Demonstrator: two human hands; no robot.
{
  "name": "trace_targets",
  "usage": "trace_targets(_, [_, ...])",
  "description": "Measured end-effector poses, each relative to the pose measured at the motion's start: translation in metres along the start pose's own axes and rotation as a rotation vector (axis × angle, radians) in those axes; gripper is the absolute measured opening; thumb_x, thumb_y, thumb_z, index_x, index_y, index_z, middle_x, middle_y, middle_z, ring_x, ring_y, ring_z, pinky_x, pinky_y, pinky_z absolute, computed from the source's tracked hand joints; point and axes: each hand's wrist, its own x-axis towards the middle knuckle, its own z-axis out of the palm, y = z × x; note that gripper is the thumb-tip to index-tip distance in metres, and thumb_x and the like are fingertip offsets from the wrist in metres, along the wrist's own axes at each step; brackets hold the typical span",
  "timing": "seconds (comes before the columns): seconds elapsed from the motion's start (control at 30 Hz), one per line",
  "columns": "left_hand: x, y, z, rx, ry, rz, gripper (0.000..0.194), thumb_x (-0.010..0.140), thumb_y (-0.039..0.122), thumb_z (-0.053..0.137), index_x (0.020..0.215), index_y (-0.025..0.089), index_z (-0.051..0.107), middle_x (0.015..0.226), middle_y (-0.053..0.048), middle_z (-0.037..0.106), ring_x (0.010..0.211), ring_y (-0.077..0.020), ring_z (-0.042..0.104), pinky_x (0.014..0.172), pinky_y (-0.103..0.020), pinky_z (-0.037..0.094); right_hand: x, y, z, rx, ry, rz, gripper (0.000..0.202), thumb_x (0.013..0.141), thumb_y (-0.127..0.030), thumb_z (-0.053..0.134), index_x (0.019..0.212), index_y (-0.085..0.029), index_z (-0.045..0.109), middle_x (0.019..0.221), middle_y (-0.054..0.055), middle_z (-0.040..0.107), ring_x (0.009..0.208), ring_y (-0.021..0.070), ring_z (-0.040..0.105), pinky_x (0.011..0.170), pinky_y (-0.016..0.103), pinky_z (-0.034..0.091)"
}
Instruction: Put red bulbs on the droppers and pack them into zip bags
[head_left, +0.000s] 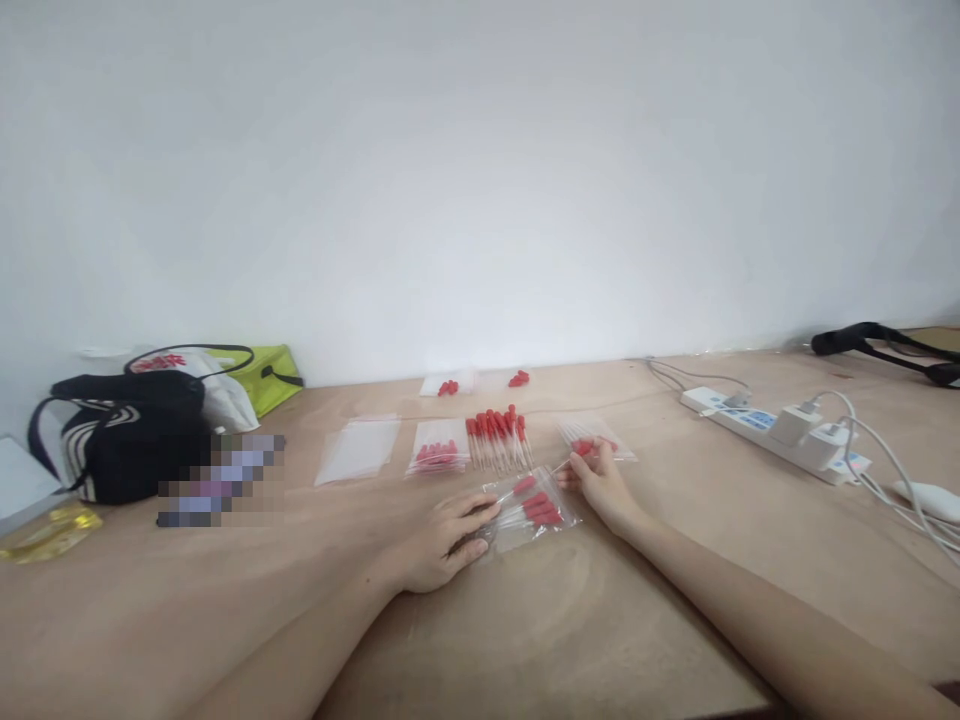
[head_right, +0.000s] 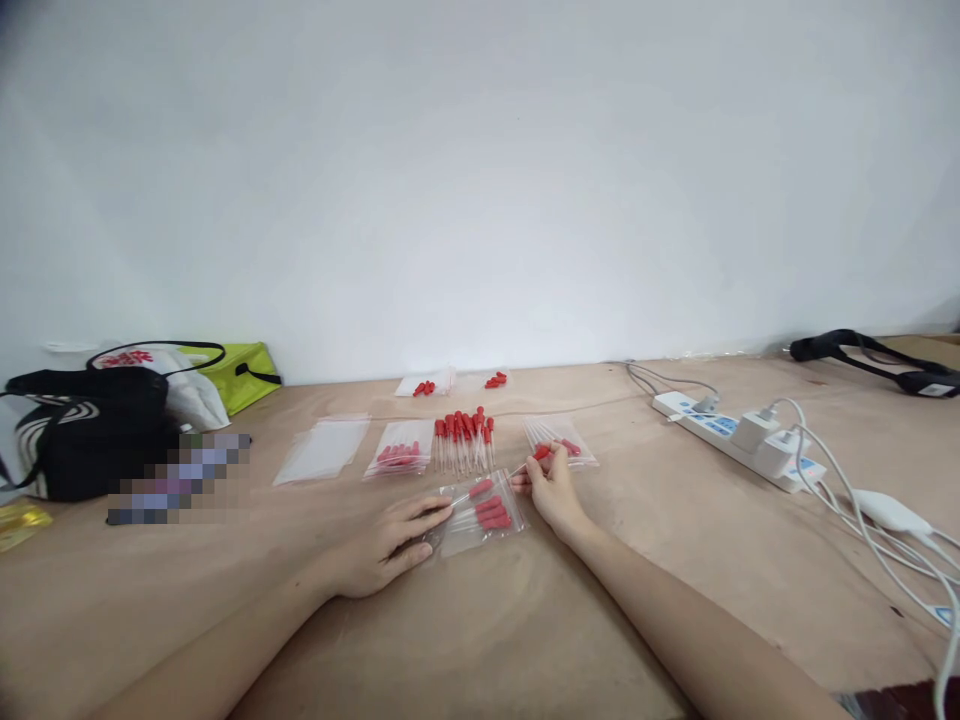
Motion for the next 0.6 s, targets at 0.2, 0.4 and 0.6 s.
trace_targets(0.2, [-0.0001,0.0004,-0.0004,-0.016,-0.001,0.001,0.043,0.086,0.030,0.038,0.129,0.028,0.032,0.135,-0.003,0.032,0.123,-0.0227,0.028,0.101,-0.042,0.024,-0.0083,-0.0020,-0.0019,-0.019,-0.082,0.052,0.031,0.063,-0.033,0.060,0.083,-0.021,0.041,0.063,-0.005,0.049,0.053,0.0100,0.053,0.054,0.025,0.047])
trace_targets(0.4, [-0.0005,0.0024,-0.0016,-0.007,-0.009,-0.024,0.045,0.085,0.029,0.038,0.130,0.025,0.031,0.135,-0.004,0.032,0.123,-0.0215,0.029,0.101,-0.040,0.025,-0.0086,0.0014,0.0007,-0.067,-0.134,0.082,0.040,0.048,-0.037,0.071,0.072,-0.018,0.045,0.057,-0.006,0.051,0.041,0.0057,0.043,0.039,0.019,0.033])
trace_targets(0.6, [-0.0010,0.0035,-0.0020,-0.025,0.018,-0.012,0.045,0.085,0.029,0.038,0.129,0.027,0.031,0.134,-0.003,0.034,0.121,-0.0218,0.031,0.100,-0.040,0.026,-0.0100,-0.0008,0.0037,-0.180,-0.222,0.016,0.037,0.048,-0.040,0.071,0.063,-0.017,0.047,0.049,-0.004,0.053,0.038,0.0058,0.041,0.036,0.019,0.030])
